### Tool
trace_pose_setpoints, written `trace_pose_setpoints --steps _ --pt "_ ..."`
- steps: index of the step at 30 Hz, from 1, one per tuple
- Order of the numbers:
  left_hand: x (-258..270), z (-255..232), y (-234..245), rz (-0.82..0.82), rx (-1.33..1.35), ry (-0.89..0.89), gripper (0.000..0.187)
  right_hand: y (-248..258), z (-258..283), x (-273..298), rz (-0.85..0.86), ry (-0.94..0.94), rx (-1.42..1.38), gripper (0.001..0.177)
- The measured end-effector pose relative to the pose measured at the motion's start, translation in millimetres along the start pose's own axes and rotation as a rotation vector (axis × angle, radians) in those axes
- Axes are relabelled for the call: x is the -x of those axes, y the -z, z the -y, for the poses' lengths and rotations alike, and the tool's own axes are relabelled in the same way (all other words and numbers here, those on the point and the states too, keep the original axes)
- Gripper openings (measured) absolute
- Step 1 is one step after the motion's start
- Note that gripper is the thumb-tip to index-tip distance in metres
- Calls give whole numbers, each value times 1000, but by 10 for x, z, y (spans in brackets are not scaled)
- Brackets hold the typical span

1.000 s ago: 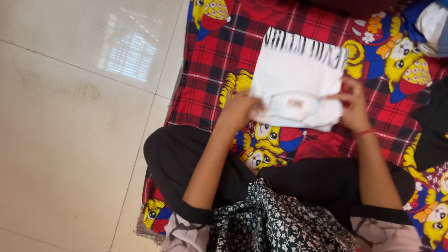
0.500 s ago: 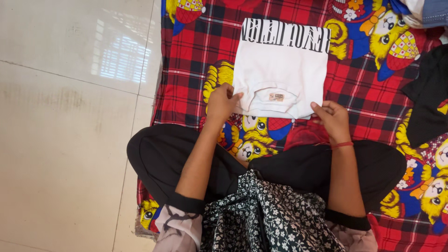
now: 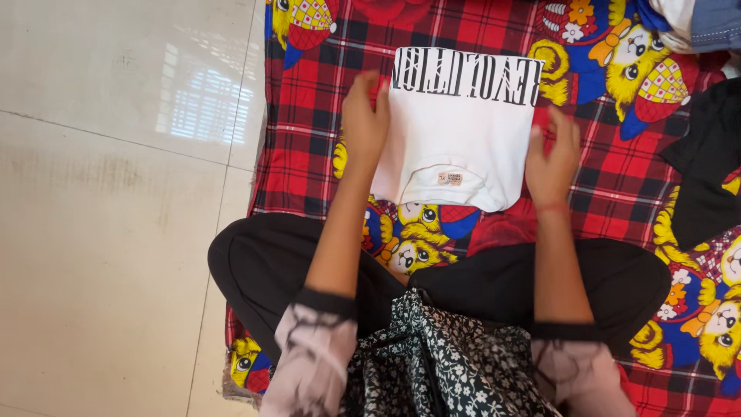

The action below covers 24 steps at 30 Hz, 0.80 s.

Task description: The person folds clothes including red leggings, a white sweatshirt, a black garment, and a light blue t-shirt on a bed and places them into an open suitcase.

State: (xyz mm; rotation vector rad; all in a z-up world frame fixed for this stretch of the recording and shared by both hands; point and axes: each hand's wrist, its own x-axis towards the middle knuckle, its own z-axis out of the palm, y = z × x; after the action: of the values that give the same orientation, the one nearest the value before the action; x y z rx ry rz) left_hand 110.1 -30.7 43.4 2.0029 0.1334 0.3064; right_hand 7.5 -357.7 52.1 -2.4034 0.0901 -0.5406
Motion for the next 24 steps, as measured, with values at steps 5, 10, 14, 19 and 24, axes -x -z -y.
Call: trace_pose_setpoints --steps 5,10,14,19,24 --pt "-665 -5 -384 83 -101 553 55 -790 -735 -841 -122 -598 -361 37" --pt "-857 595 -716 246 217 434 43 -1064 -1083 -1049 -153 -568 -255 40" --pt "-853 964 -915 276 529 473 36 -1210 -1205 -1062 -237 -437 -179 32" --pt "-674 821 -885 88 747 610 19 -1029 -1091 -1049 -123 -418 -5 29" --pt "-78 10 -95 -15 -80 376 50 -415 -686 -758 -59 -314 -234 39"
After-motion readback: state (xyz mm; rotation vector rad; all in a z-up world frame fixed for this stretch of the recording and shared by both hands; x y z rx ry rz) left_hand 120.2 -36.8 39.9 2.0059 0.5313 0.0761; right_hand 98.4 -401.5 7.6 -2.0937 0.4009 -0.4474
